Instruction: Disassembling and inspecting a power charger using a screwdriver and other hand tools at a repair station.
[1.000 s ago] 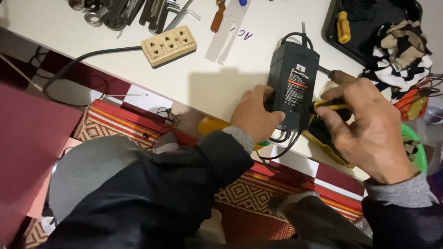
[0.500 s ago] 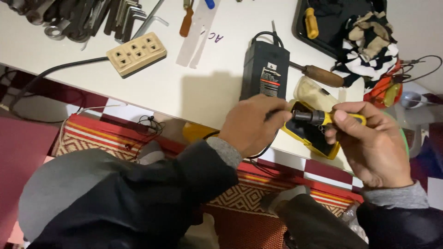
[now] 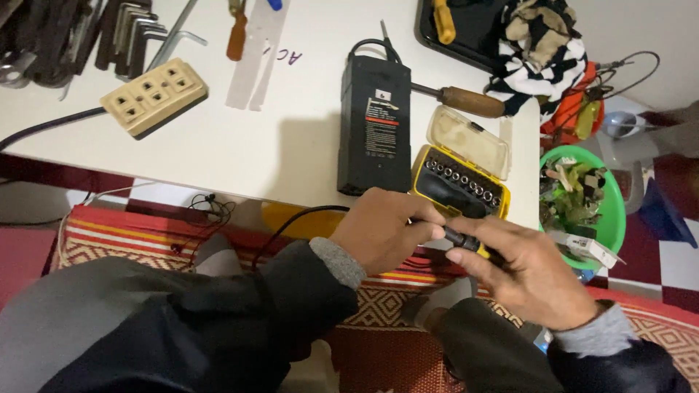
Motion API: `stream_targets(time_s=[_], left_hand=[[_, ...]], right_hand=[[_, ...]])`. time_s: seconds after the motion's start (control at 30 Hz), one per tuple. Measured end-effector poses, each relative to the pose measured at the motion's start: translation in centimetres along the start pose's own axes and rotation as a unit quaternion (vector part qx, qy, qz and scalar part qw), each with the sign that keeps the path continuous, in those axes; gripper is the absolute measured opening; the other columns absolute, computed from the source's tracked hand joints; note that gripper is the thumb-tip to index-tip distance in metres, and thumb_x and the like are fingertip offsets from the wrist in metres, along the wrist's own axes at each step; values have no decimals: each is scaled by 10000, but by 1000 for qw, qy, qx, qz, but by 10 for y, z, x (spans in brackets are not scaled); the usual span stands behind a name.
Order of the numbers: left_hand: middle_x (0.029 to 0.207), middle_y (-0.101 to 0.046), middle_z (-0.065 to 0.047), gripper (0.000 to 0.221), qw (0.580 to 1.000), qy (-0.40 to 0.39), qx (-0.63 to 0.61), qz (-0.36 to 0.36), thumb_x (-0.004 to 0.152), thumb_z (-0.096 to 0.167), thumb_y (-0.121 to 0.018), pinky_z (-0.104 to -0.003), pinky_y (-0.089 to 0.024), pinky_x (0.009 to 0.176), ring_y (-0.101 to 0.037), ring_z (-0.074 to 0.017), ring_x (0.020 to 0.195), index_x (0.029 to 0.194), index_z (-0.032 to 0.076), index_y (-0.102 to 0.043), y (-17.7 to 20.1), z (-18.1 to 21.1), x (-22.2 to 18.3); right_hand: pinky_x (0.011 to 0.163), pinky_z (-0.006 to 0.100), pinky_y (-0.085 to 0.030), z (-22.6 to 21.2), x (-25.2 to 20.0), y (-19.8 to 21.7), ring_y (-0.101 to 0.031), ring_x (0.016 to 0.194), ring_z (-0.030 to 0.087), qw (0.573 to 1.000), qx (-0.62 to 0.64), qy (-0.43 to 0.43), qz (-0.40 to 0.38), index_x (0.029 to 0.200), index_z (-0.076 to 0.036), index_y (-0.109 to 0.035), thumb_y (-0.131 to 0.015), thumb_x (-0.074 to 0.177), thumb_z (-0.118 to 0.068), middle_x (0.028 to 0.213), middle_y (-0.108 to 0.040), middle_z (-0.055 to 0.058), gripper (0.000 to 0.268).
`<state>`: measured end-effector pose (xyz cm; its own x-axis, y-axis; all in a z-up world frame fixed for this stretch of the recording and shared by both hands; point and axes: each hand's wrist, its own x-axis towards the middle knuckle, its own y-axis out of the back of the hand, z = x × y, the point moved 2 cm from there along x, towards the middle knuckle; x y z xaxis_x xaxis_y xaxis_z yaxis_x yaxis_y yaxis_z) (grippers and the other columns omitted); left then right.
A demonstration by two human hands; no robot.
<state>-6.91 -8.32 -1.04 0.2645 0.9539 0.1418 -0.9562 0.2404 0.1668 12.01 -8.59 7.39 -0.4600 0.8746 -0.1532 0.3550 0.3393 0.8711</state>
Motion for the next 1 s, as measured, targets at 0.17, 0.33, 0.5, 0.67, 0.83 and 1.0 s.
stream_targets(time_s=[0.17, 0.33, 0.5, 0.67, 0.83, 1.0], left_hand=[[767, -784, -7, 170, 996, 78, 8, -29, 792, 229, -726, -258, -521, 586, -670, -130, 595, 887, 107, -797, -5, 5, 4], [750, -784, -21, 158, 996, 82, -7, -35, 787, 211, -720, -261, -541, 611, -669, -151, 598, 881, 106, -791, -12, 0, 3], [724, -776, -9, 122, 996, 70, 4, -51, 793, 171, -718, -265, -527, 583, -645, -142, 564, 869, 97, -779, -10, 4, 6], [653, -720, -45, 147, 978, 192, -74, 25, 853, 136, -697, -248, -519, 534, -625, -110, 521, 884, 26, -790, 8, 6, 17], [733, -756, -30, 191, 991, 114, 37, 50, 836, 198, -685, -261, -528, 582, -644, -133, 568, 935, 69, -784, 4, 10, 31], [849, -788, -20, 178, 972, -6, 222, 73, 847, 211, -653, -355, -531, 640, -705, -244, 658, 933, 122, -781, -13, 19, 68]], right_hand=[[510, 301, -502, 5, -8, -14, -622, 566, 171, 1000, 3, -13, 15, 1126, -121, -736, -676, 841, -139, 753, -693, 28, 292], [484, 307, -502, 8, -13, -18, -630, 524, 168, 1000, 7, -26, 10, 1038, -104, -698, -674, 866, -137, 724, -695, 24, 178], [461, 281, -522, 22, -14, -11, -676, 504, 144, 999, 39, -13, 7, 961, -112, -735, -718, 828, -108, 713, -759, 5, 134], [390, 289, -372, 70, -27, -3, -469, 387, 144, 980, 86, -178, 11, 1090, -143, -766, -685, 884, -193, 623, -736, 40, 227], [452, 342, -425, 53, -52, 30, -564, 520, 219, 952, 139, -258, 93, 1176, -27, -732, -664, 899, -72, 755, -729, 129, 289], [656, 410, -599, 23, -93, 46, -745, 678, 324, 900, 97, -376, 196, 1208, 11, -722, -670, 878, 19, 833, -779, 232, 335]])
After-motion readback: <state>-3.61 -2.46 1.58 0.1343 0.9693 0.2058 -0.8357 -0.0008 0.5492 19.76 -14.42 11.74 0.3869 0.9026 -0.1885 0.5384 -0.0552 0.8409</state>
